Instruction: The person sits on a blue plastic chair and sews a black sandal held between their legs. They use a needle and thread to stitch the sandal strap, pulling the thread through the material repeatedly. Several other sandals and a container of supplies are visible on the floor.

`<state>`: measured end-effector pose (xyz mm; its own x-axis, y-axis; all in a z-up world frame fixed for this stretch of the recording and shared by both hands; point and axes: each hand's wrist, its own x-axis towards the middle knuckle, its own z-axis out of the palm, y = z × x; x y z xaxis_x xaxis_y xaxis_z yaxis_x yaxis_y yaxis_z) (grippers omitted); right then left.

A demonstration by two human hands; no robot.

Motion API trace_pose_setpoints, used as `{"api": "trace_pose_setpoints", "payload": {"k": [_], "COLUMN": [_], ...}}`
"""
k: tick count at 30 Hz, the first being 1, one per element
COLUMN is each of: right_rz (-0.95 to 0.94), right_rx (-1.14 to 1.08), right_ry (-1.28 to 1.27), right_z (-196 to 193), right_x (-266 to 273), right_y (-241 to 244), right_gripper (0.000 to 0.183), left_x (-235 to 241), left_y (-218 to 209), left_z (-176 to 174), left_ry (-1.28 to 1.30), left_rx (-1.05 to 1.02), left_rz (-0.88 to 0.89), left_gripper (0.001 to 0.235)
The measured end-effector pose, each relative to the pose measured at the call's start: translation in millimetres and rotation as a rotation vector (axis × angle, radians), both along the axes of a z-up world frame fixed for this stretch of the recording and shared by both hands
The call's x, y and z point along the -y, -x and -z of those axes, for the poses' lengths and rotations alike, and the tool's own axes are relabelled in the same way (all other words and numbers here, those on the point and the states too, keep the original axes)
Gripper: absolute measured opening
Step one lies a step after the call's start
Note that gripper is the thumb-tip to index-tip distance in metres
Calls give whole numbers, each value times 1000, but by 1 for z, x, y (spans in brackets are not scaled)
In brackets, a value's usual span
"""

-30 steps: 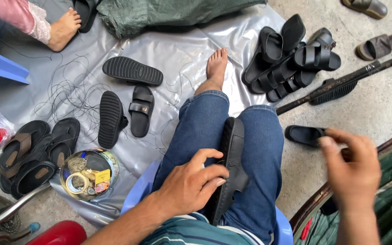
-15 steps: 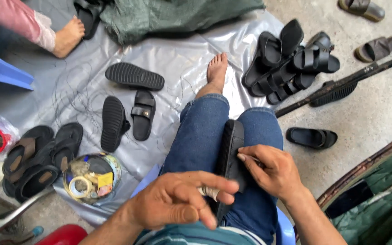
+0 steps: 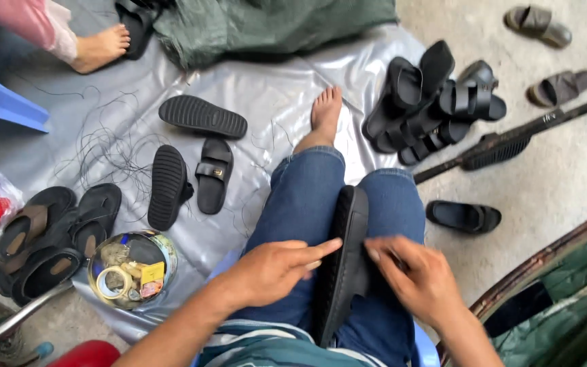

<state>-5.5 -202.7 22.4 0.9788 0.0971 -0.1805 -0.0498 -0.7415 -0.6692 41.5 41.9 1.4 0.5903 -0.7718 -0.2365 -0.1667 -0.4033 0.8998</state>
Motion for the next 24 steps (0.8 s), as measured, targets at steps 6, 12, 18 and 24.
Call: {"api": "trace_pose_setpoints", "payload": {"k": [6,12,18,24], "right_rz": [-70,-486,-522,-520], "right_rx": [-220,39,72,59], "right_ry": [115,196,276,249], "right_z": [-54,-39,-23,-21], "right_x": [28,21,20,19], "right_y": [10,-14,-23,-24], "right_gripper": [40,41,45,46], "left_x": [-57,13,37,41], "left_y": [-34,-1,22,26], "left_z": [26,-5,-3,1], "left_ry": [-260,195,45,120], "left_rx": [-16,533,204,249], "left_rz": [-800,-447,-457,-548], "left_gripper": [43,11,27,24]}}
